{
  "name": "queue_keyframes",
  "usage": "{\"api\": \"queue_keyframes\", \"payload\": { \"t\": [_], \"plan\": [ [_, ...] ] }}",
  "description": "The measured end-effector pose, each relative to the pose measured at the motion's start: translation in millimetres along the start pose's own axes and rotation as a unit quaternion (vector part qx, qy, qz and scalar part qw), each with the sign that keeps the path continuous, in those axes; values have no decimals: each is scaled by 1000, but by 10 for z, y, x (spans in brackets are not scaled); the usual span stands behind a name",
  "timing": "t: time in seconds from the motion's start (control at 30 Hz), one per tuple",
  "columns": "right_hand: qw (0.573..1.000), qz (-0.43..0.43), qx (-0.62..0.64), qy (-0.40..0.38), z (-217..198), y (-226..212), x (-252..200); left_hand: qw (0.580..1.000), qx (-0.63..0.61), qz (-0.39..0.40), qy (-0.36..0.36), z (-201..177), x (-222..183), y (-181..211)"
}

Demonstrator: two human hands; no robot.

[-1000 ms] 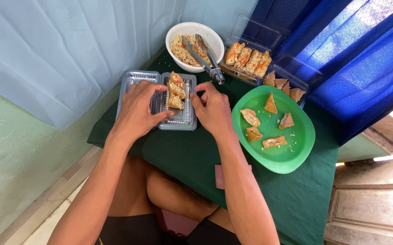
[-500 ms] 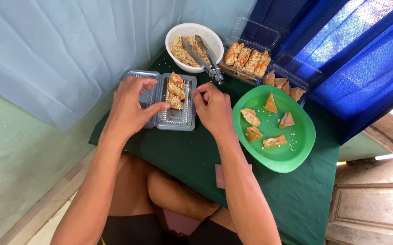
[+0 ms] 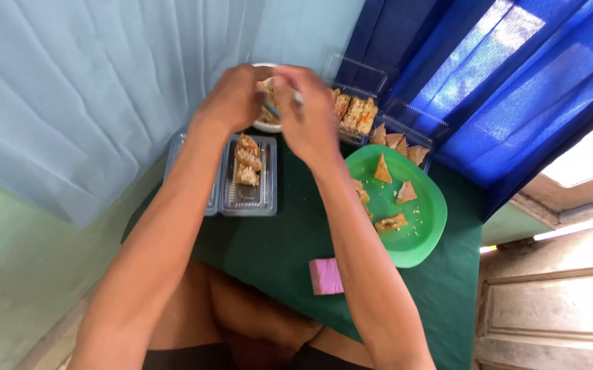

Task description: Stuffing fried tofu pieces with a noodle and vegetable filling using metal tongs.

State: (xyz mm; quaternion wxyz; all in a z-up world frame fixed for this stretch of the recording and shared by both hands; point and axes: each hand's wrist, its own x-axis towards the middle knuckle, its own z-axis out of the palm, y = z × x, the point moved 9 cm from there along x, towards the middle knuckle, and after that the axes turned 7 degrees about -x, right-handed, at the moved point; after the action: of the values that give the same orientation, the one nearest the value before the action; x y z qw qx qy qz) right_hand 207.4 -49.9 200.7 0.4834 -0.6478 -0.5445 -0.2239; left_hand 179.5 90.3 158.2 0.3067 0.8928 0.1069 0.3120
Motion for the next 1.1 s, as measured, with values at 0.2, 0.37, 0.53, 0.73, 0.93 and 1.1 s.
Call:
{"api": "queue_keyframes", "payload": {
  "t": [0.2, 0.37, 0.53, 0.73, 0.93, 1.1],
  "plan": [
    [989, 123, -60, -64, 542, 806, 34, 967, -248, 7, 65, -272, 69, -88],
    [982, 131, 84, -109, 935, 744, 181, 892, -418, -155, 70, 88, 173, -121],
    [925, 275, 208, -162, 1128, 1031, 228, 884, -420, -183, 92, 307, 272, 7],
    [845, 345, 397, -98, 1354, 1361, 68, 884, -411, -185, 127, 467, 364, -357],
    [826, 449, 312, -135, 1336, 1198, 32, 880, -401, -184, 178, 432, 463, -833],
    [871, 316, 362, -105, 1339, 1062, 1, 870, -406, -201, 194, 803, 513, -1171]
  ]
}}
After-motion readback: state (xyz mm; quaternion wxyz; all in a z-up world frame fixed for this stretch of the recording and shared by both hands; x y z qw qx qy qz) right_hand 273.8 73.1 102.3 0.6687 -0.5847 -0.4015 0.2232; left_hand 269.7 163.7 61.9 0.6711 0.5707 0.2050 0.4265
